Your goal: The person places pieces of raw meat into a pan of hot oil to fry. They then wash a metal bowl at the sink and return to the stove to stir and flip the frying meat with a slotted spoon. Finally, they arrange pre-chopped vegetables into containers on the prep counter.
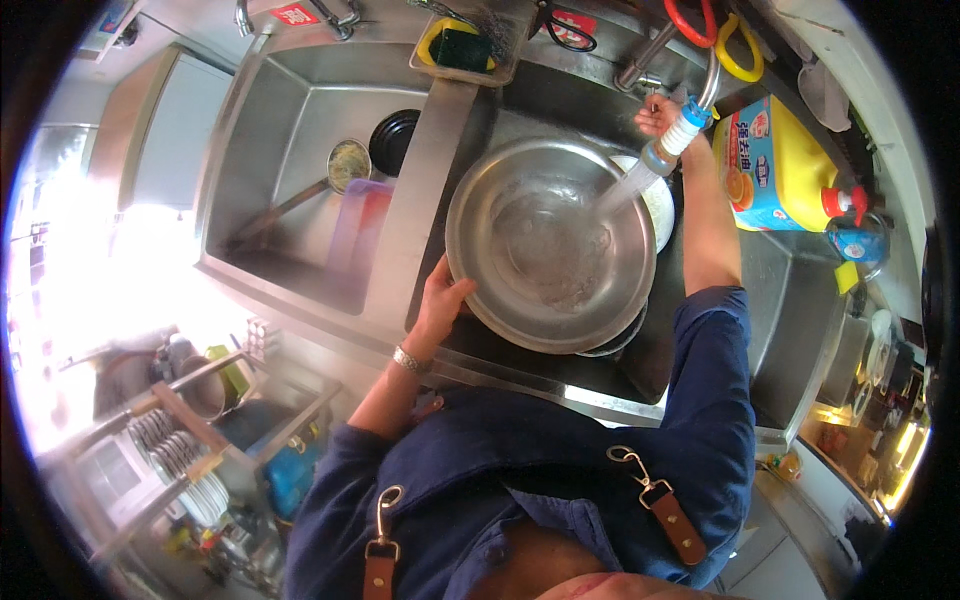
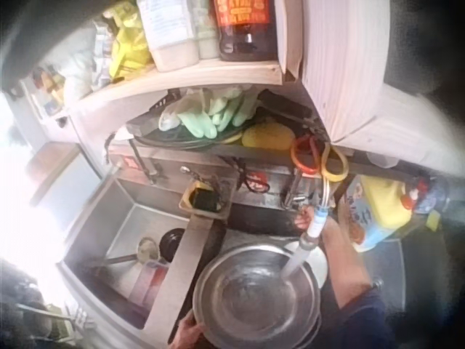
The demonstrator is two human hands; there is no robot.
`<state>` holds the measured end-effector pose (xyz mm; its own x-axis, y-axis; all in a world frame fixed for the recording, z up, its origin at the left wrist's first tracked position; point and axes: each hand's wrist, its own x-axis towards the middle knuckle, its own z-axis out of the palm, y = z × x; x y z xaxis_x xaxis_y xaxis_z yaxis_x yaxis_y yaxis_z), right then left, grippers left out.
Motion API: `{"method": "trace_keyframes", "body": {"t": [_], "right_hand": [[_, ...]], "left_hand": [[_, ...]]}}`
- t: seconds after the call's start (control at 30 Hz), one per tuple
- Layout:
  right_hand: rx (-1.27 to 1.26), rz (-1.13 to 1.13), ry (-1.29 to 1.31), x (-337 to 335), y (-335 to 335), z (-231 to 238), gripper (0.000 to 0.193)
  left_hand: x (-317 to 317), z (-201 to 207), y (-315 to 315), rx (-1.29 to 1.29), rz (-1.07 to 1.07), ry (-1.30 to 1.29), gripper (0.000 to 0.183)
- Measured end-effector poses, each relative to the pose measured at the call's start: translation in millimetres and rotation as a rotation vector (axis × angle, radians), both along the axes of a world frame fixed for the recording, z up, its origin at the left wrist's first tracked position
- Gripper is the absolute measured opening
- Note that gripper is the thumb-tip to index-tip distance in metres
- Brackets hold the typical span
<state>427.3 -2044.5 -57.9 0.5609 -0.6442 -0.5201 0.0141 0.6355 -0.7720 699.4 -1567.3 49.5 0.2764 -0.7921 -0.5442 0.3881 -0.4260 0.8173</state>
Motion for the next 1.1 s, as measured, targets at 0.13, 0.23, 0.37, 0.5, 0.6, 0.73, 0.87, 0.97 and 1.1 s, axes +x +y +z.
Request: {"method": "trace_keyframes", "body": {"t": [0.13,0.23,0.37,0.5,0.6,0.73,0.87,0.97,1.1], "right_hand": [[0.082,-0.016,-0.477,-6.7,-1.3,36.6,0.026],[-0.16,-0.11,-0.514,-10.7,47.2,50.6,0.033],[-0.419,-0.248,0.399,-35.0,164.4,51.8,0.045],[-0.215,0.278,0.738,-69.4,284.3,65.7,0.048],[-0.306,-0.104,0.613,-60.7,334.6,97.6,0.037],[-0.551,-0.035,0.62,-43.4,357.3,181.1,0.033],[-1.426,0.123,0.806,25.1,383.3,246.5,0.042],[-1.423,0.42,1.061,65.3,421.9,286.5,0.058],[-1.739,0.522,0.956,82.1,470.9,317.5,0.067]], "left_hand": [[-4.1,0.1,3.0,0.023,0.004,-0.003,0.052],[-2.9,-4.5,5.7,-0.075,-0.017,-0.015,0.054],[5.0,-20.6,10.4,-0.099,-0.041,-0.058,0.053],[16.5,-47.2,12.8,-0.284,-0.088,-0.026,0.048],[25.0,-78.2,15.3,-0.221,-0.13,0.158,0.04],[23.9,-139.8,21.9,-0.236,-0.726,-0.365,0.026],[-9.0,-169.1,-7.0,0.274,-0.342,0.531,0.018],[-33.1,-155.8,-44.8,0.373,-0.199,0.511,0.021],[-16.7,-112.9,-73.5,0.319,-0.248,0.716,0.047]]}}
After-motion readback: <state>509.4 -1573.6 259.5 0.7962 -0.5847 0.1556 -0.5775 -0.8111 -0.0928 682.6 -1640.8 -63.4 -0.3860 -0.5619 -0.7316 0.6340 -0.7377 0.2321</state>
